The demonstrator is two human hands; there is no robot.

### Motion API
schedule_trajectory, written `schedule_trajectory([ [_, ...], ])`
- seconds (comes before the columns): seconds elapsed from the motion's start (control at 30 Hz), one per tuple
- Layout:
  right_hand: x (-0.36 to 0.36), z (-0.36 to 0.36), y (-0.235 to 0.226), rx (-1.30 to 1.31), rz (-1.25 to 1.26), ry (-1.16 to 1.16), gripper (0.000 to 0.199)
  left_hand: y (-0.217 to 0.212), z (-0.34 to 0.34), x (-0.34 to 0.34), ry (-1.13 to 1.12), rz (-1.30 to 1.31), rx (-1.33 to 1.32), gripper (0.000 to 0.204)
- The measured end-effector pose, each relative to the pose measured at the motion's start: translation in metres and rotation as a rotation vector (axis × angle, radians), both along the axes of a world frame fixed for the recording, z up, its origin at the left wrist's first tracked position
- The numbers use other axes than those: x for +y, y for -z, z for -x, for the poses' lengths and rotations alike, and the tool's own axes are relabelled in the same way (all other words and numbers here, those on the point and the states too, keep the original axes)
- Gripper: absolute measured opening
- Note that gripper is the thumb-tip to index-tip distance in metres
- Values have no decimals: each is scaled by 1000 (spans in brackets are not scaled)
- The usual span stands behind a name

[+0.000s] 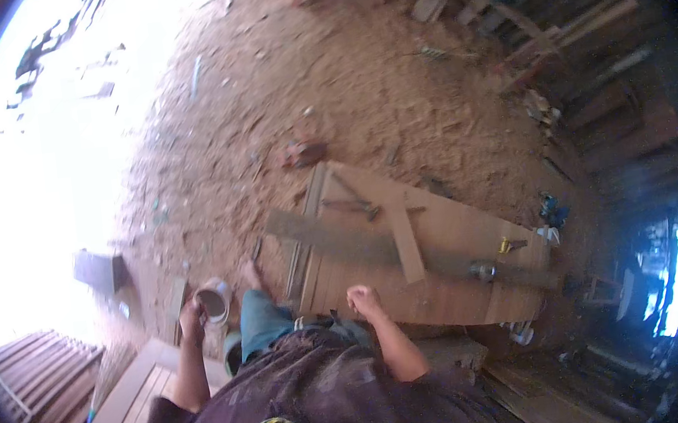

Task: The person uses a circular saw to cut a long wooden plank, then smooths the edges with a hand plane. They handle several pieces of wood, moving them around the cluttered workshop floor.

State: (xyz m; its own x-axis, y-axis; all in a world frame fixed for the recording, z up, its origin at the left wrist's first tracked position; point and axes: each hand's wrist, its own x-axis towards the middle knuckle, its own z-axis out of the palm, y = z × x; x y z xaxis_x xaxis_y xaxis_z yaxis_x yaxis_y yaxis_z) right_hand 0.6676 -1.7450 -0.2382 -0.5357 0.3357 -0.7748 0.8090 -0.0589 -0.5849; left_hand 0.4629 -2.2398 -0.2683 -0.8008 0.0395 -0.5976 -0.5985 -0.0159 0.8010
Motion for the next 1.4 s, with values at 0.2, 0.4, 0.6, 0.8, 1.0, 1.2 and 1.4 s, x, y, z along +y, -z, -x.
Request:
schedule_trajectory([
  [0.2,-89,180,-66,313,-8,-158,24,-91,113,-68,-202,-10,-144,38],
  [0.4,-88,231,-65,255,-37,-147,24,-47,54,-117,23,28,-112,29],
  [0.6,-69,182,2,61,-15,85,17,-2,-49,-167,187,-164,-490,26],
  [0.8,-66,146,70,-20,-43,165,18,-3,-21,-212,598,366,-338,28],
  [1.0,-59,172,79,66,33,491,16,-95,192,-120,119,432,-523,34],
  [1.2,-16,233,139,5,157,690,16,-166,360,-3,171,339,-219,48],
  [1.4,26,301,183,79,304,783,25,-194,433,171,704,548,-30,34],
])
